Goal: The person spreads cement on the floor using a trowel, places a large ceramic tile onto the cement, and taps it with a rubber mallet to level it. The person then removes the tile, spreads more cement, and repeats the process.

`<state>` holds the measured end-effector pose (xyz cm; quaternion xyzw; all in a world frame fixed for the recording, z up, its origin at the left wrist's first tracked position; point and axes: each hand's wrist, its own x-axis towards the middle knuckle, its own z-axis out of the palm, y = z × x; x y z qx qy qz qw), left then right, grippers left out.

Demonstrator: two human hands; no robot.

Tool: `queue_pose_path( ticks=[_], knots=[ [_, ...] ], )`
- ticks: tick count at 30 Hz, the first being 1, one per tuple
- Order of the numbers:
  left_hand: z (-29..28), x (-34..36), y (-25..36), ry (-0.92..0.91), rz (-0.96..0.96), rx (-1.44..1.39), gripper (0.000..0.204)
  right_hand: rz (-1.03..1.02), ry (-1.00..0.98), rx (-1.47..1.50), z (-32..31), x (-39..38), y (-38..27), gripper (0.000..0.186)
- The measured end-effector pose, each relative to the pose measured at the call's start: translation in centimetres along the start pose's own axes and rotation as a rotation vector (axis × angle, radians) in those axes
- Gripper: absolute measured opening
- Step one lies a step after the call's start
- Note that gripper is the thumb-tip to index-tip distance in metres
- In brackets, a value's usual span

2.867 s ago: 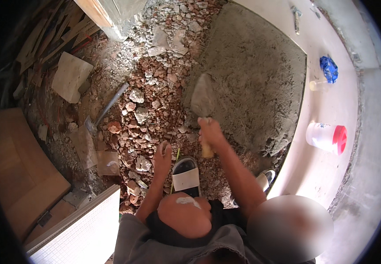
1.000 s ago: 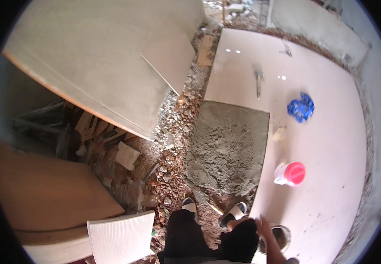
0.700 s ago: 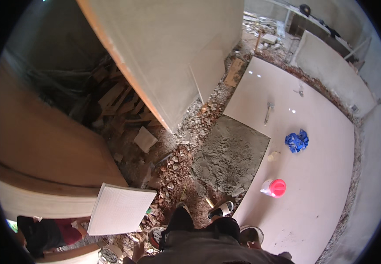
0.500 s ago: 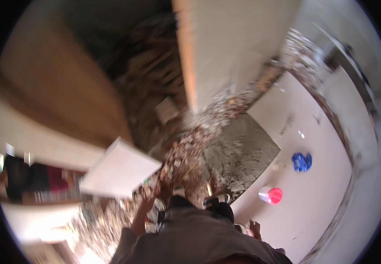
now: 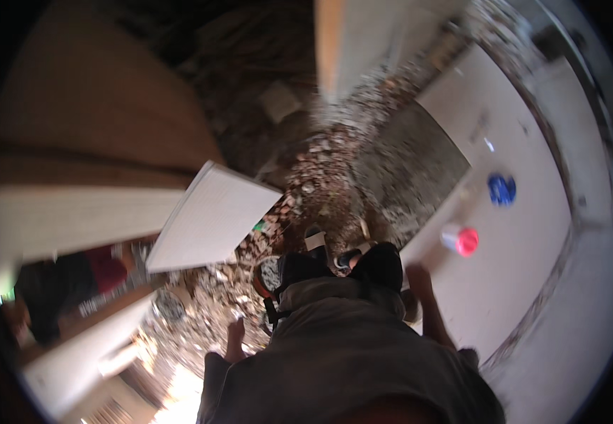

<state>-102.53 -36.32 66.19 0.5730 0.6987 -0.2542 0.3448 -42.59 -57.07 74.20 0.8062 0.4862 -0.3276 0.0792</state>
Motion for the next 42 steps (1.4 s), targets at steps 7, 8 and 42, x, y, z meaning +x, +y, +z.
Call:
queue_pose_path(
  ticks=[7, 8, 42],
  knots=[
    [-7.8, 6.5, 8.8, 0.062, 0.348, 0.261, 0.05, -1.356, 0.817, 0.553, -35.2, 3.3, -21.1, 0.031],
    [-9.0, 7.3, 11.4, 0.065, 0.404, 0.289, 0.049, -1.17, 0.553, 0.276, -38.9, 1.2, -22.5, 0.026],
    [-10.9, 23.7, 130.0, 0.242, 1.284, -0.356, 0.038, 1.262, 0.129, 1.652, 5.1, 23.4, -6.4, 0.045]
  ],
)
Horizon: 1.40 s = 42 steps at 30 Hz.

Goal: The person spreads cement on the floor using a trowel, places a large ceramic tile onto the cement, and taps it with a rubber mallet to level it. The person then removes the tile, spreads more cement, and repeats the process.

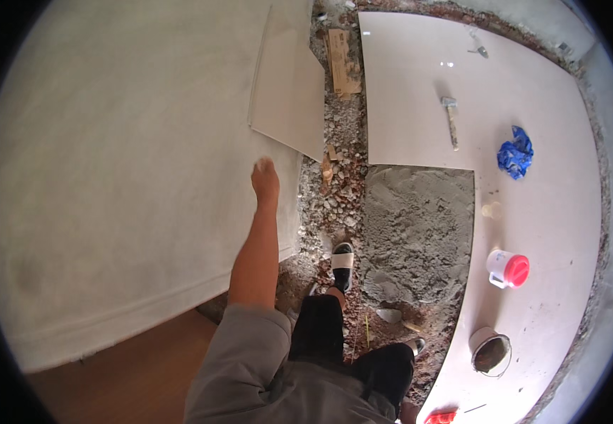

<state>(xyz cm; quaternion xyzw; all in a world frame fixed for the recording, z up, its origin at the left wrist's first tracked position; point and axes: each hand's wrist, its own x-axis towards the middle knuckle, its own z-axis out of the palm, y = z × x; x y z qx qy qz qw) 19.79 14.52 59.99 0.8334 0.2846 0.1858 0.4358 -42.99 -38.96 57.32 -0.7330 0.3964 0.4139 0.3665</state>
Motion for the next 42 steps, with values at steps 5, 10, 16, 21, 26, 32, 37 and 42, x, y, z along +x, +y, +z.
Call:
queue_pose_path(
  ticks=[5, 10, 16, 21, 26, 32, 37, 42],
  knots=[
    [6.0, 11.7, -3.2, 0.1, -0.209, 0.025, 0.038, 0.128, -0.035, 0.336, 5.0, -3.6, -4.5, 0.044],
    [8.6, 13.4, -5.1, 0.335, -0.173, 0.295, 0.042, 0.195, -0.078, 0.564, 7.2, -7.1, -2.2, 0.043],
    [9.5, 12.5, -5.0, 0.37, -0.123, 0.193, 0.045, 0.081, -0.093, -0.29, 8.2, -7.4, -3.2, 0.035],
    [9.2, 13.8, -5.2, 0.168, -0.034, 0.171, 0.043, 0.161, -0.161, -0.394, 8.4, -7.1, -5.3, 0.039],
    [8.9, 15.0, -5.2, 0.046, -0.069, -0.16, 0.042, 0.071, -0.151, -0.376, 8.2, -6.5, -6.4, 0.04],
    [7.7, 11.8, -4.9, -0.094, 0.052, -0.011, 0.036, 0.051, -0.153, -0.378, 6.6, -6.9, -9.9, 0.042],
    [6.2, 4.7, -4.9, -0.111, 0.138, -0.012, 0.033, -0.025, -0.152, -0.461, 7.2, -6.4, -9.0, 0.043],
    [4.0, -4.3, -4.3, -0.094, 0.074, 0.003, 0.033, 0.031, -0.059, -0.372, 7.7, -3.9, -5.4, 0.036]
  ],
)
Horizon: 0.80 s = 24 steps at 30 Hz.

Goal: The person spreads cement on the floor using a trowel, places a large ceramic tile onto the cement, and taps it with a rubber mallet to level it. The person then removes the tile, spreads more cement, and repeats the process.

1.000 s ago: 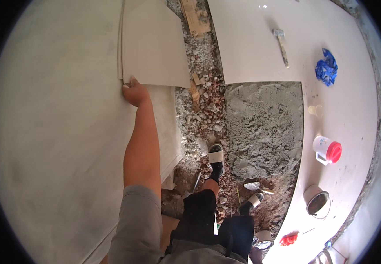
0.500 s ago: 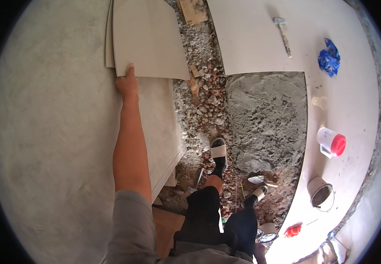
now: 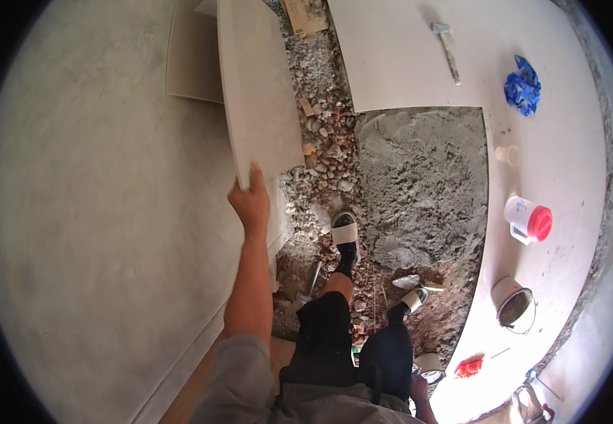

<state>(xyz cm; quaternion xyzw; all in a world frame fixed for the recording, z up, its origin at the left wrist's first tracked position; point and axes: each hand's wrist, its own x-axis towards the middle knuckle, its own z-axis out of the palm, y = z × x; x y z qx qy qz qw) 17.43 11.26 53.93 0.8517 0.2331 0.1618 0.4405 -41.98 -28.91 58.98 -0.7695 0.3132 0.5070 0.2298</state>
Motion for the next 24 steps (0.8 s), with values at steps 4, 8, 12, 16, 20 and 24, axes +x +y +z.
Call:
queue_pose_path(
  ticks=[4, 8, 12, 16, 20, 24],
  knots=[
    [-1.7, -7.7, 0.3, -0.02, -0.113, -0.024, 0.031, -0.135, 0.061, 0.041, -3.7, 3.9, -3.9, 0.031],
    [-4.2, -14.8, 0.2, -0.073, -0.148, 0.042, 0.027, -0.415, 0.055, 0.02, -9.6, 10.0, -17.3, 0.022],
    [-7.0, -19.8, 0.6, -0.258, -0.299, 0.161, 0.026, -0.599, 0.042, 0.48, -14.0, 13.3, -36.2, 0.046],
    [-6.9, -22.1, 0.9, -0.314, -0.287, 0.078, 0.031, -0.833, -0.183, 0.57, -18.6, 14.3, -52.6, 0.075],
    [-6.1, -22.3, 0.6, -0.309, -0.157, 0.092, 0.032, -0.776, -0.142, 0.382, -22.5, 15.0, -61.1, 0.071],
    [-6.0, -22.5, 0.6, -0.368, -0.105, 0.12, 0.037, -0.733, -0.112, 0.277, -25.0, 14.7, -62.5, 0.058]
  ],
)
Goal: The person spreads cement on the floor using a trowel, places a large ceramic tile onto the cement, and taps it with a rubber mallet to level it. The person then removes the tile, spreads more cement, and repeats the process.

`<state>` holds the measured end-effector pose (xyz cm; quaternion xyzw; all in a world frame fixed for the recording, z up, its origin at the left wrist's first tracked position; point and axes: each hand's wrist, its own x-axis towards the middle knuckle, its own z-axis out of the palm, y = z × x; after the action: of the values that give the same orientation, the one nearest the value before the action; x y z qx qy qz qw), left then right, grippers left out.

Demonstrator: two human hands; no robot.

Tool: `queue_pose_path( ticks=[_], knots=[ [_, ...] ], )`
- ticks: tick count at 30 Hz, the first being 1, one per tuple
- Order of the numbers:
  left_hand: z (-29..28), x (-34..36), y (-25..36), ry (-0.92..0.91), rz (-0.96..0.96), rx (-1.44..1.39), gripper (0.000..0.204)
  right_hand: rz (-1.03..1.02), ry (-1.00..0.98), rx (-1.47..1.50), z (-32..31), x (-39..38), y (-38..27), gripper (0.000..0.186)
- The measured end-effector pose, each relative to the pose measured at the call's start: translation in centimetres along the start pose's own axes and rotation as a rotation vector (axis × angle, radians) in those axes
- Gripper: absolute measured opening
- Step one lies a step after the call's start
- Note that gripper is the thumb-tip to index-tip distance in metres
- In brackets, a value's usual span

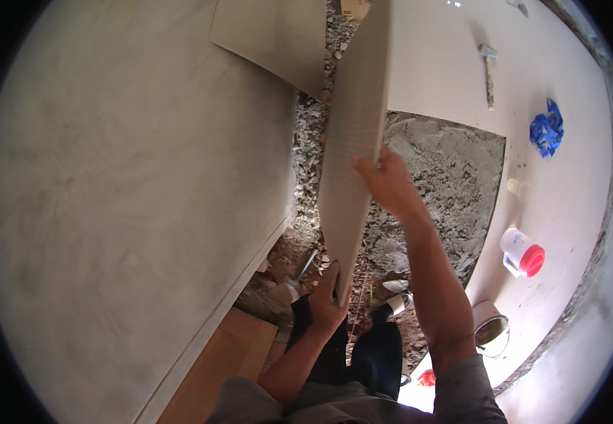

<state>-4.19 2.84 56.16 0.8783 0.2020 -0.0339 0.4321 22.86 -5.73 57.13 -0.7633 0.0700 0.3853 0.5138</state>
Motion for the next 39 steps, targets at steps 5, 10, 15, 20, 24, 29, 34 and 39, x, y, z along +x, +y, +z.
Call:
queue_pose_path(
  ticks=[5, 10, 15, 20, 24, 29, 34, 39],
  knots=[
    [2.4, -0.6, 0.8, -0.043, 0.016, 0.01, 0.052, 0.039, 0.161, -0.058, -2.3, -0.6, 0.5, 0.044],
    [6.1, -0.8, 2.2, -0.233, 0.02, 0.036, 0.071, 0.062, 0.244, -0.007, -6.2, -1.6, 4.9, 0.039],
    [7.6, -2.2, 1.1, -0.453, 0.199, 0.044, 0.065, 0.258, 0.366, -0.025, -11.4, -1.2, 10.6, 0.035],
    [4.3, -5.0, -5.1, -0.455, 0.01, 0.013, 0.045, 0.204, 0.403, 0.04, -15.4, -0.6, 15.9, 0.044],
    [3.3, -6.3, -7.8, -0.475, -0.033, 0.114, 0.039, 0.236, 0.41, 0.098, -17.6, 0.6, 19.5, 0.052],
    [3.7, -6.7, -8.3, -0.471, -0.059, 0.096, 0.036, 0.362, 0.379, 0.181, -19.3, 1.5, 21.6, 0.062],
    [3.4, -6.9, -8.9, -0.465, -0.039, 0.146, 0.036, 0.33, 0.399, 0.144, -19.4, 1.6, 22.1, 0.064],
    [5.0, -1.2, -5.1, -0.484, -0.086, -0.032, 0.047, 0.213, 0.382, 0.07, -17.5, 0.3, 19.3, 0.054]
  ],
)
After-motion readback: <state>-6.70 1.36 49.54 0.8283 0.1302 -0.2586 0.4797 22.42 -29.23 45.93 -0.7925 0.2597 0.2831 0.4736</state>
